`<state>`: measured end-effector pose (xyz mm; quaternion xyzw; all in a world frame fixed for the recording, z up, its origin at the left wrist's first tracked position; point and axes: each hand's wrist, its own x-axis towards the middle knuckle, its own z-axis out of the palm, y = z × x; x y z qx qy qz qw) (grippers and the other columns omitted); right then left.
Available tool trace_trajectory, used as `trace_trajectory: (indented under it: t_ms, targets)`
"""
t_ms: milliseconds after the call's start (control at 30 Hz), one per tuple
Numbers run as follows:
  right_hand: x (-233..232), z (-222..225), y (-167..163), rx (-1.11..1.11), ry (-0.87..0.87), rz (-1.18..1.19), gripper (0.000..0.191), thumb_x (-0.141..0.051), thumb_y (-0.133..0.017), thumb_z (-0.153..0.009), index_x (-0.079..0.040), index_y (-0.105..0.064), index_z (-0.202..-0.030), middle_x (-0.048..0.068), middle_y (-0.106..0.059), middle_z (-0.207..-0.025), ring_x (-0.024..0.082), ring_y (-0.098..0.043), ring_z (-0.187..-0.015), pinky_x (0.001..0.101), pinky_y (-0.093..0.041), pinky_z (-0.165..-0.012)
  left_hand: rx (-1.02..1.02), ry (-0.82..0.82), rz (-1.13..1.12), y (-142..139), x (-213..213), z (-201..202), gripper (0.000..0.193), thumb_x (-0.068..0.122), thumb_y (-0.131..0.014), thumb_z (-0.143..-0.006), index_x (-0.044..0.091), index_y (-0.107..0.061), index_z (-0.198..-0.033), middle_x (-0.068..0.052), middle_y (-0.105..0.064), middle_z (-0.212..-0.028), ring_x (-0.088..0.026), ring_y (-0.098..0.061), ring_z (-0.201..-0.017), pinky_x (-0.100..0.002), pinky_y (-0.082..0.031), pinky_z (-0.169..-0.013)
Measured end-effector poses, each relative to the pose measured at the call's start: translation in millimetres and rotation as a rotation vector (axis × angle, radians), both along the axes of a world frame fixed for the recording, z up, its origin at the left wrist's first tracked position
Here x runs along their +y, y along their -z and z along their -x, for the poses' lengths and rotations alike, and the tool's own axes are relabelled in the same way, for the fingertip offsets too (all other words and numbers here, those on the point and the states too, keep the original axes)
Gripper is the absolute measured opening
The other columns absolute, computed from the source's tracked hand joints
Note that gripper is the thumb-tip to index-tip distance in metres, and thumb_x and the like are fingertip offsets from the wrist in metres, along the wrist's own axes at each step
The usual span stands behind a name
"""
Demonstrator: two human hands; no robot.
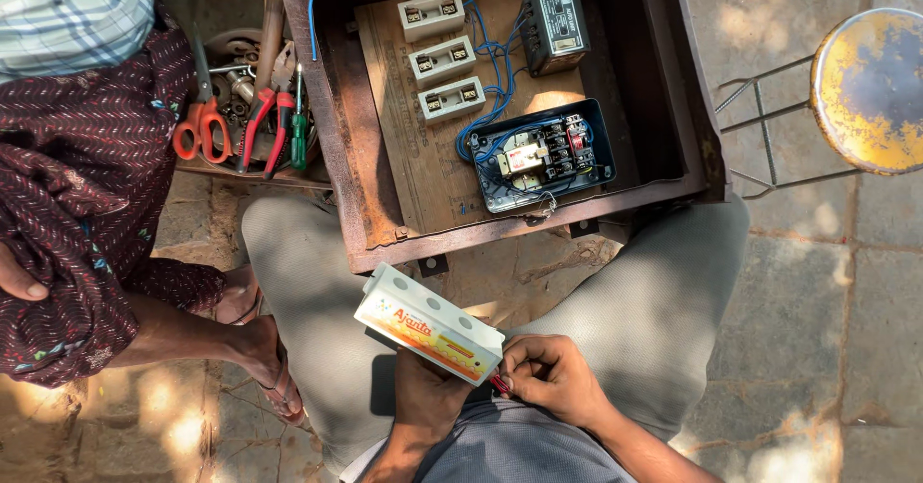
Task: The person connects blue wires to a circuit board and three white electrical components inside a wooden box. They use a screwdriver to tighten connections and handle a small white box with red wires.
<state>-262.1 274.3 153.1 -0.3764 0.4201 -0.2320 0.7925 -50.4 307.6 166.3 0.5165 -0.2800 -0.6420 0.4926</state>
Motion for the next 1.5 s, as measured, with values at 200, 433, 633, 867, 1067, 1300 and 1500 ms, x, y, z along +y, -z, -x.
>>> trace_trajectory:
  t_ms: [200,433,633,867,1067,1300,1500]
  targets:
    - [5.1,5.6,19.4,0.167,-0.149,0.02,0.007,0.002,-0.059,-0.09,0.006,-0.065,-0.091,0.009,-0.062,-0.08,0.009,-0.056,-0.066,0.025,-0.049,-0.06,-0.044,0.04,-0.034,3.7,-1.3,5.9,0.036,0.001,-0.081,-0.078,-0.002,-0.07,-0.113,-0.009,-0.08,-0.102,-0.015,-0.078,-0.092,-0.03,-0.064,-0.081]
    - [4.1,0.5,20.7,-0.022,-0.113,-0.159,0.015,-0.014,-0.054,-0.096,-0.001,-0.056,-0.102,0.006,-0.06,-0.091,0.012,-0.059,-0.077,0.0265,-0.053,-0.072,-0.087,-0.075,0.001,19.4,5.4,13.6,0.029,0.001,-0.081,-0.083,-0.005,-0.07,-0.109,-0.011,-0.078,-0.092,-0.015,-0.077,-0.084,-0.031,-0.064,-0.076]
    - [-1.6,-4.0,4.3,-0.414,0.103,-0.457,0.011,-0.015,-0.05,-0.089,-0.007,-0.05,-0.096,0.003,-0.047,-0.085,0.012,-0.049,-0.072,0.0301,-0.05,-0.064,-0.162,-0.219,0.058,17.3,4.8,12.7,0.032,-0.003,-0.079,-0.08,-0.006,-0.067,-0.11,-0.012,-0.076,-0.098,-0.017,-0.075,-0.09,-0.031,-0.061,-0.082]
    - [-10.0,8.8,-39.6,-0.755,0.264,-0.589,0.011,-0.022,-0.049,-0.089,-0.012,-0.044,-0.089,0.003,-0.044,-0.089,0.015,-0.047,-0.077,0.0283,-0.046,-0.061,-0.104,-0.312,0.085,-7.8,-10.3,5.6,0.037,-0.009,-0.077,-0.081,-0.007,-0.06,-0.114,-0.015,-0.075,-0.093,-0.021,-0.076,-0.085,-0.035,-0.064,-0.082]
    - [-8.6,19.9,-48.8,-0.93,0.332,-0.455,0.01,-0.02,-0.047,-0.093,-0.01,-0.045,-0.093,0.004,-0.044,-0.091,0.017,-0.046,-0.081,0.0279,-0.044,-0.062,0.105,-0.385,0.144,-9.4,-13.0,17.2,0.038,-0.01,-0.073,-0.085,-0.007,-0.058,-0.119,-0.015,-0.072,-0.096,-0.024,-0.075,-0.09,-0.042,-0.067,-0.092]
    - [-37.4,55.8,-75.2,-0.348,0.382,0.221,0.021,-0.023,-0.055,-0.094,-0.003,-0.055,-0.091,0.009,-0.054,-0.092,0.022,-0.052,-0.085,0.0353,-0.048,-0.077,-0.278,-0.52,0.193,14.5,-11.4,-30.4,0.049,-0.004,-0.08,-0.081,-0.002,-0.055,-0.124,-0.011,-0.071,-0.11,-0.02,-0.071,-0.099,-0.032,-0.057,-0.093]
    - [-31.2,-1.4,-67.1,0.397,0.035,0.84,0.033,-0.004,-0.082,-0.082,-0.001,-0.07,-0.112,0.016,-0.074,-0.108,0.023,-0.076,-0.096,0.0331,-0.06,-0.083,-0.196,-0.379,0.123,-1.4,-7.0,4.3,0.039,-0.003,-0.078,-0.084,-0.003,-0.061,-0.119,-0.012,-0.074,-0.107,-0.015,-0.074,-0.096,-0.027,-0.059,-0.086]
